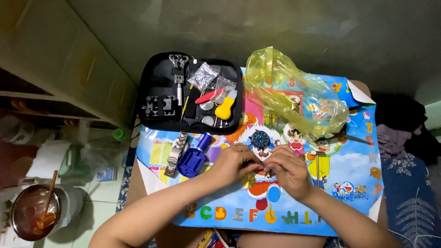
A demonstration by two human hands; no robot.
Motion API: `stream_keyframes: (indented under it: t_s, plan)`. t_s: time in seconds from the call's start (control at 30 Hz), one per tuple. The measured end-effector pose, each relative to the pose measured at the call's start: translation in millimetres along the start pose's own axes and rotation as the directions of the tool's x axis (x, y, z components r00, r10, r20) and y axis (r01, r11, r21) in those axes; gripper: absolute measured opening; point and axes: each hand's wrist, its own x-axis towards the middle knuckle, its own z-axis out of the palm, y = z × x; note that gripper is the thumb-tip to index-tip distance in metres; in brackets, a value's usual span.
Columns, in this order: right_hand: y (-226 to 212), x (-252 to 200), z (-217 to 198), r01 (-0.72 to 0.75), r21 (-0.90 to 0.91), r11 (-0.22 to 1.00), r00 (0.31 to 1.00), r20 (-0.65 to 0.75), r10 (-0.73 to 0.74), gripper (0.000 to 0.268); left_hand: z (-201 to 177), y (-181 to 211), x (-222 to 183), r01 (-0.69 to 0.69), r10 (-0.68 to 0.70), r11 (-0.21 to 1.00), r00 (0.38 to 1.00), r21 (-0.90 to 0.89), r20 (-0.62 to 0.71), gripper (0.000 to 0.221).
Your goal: Polishing and performing maintenance on a watch case using specialized tools from a repair kit.
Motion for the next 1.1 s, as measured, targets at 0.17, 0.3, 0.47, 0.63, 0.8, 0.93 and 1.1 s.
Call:
stream_keyframes:
  t_s: [0.17,0.3,0.47,0.63,0.8,0.93,1.1]
  plan:
    - [-4,3,-1,0.028,-0.063,0.998,1.0,0.01,-0.028,0.021,4,-6,-3,-0.061,0.063,0.996,0.998,0.066,-0.025,0.006]
    - [-13,10,4,0.101,-0.155,0.983,0.994,0.066,-0.091,0.013,-2,7,-1,-0.145,0.158,0.974,0.985,0.171,-0.064,0.01]
    - [-9,7,5,0.105,-0.176,0.979,0.994,0.046,-0.099,0.013,9,-7,-3,-0.104,0.116,0.986,0.989,0.134,-0.088,0.009]
    - [-8,-1,3,0.118,-0.182,0.976,0.992,-0.02,-0.124,0.016,12,-8,-4,-0.088,0.101,0.99,0.987,0.107,-0.121,0.011]
    - [-11,-4,-1,0.095,-0.172,0.981,0.991,-0.073,-0.109,0.019,16,-13,-5,-0.083,0.094,0.989,0.992,0.125,-0.087,0.013]
    - [-9,-5,1,0.089,-0.159,0.983,0.992,-0.076,-0.102,0.017,18,-17,-6,-0.096,0.112,0.982,0.99,0.161,-0.089,0.013]
    - [-4,-8,3,0.076,-0.135,0.988,0.995,-0.049,-0.083,0.014,19,-19,-6,-0.064,0.074,0.991,0.994,0.114,-0.086,0.015]
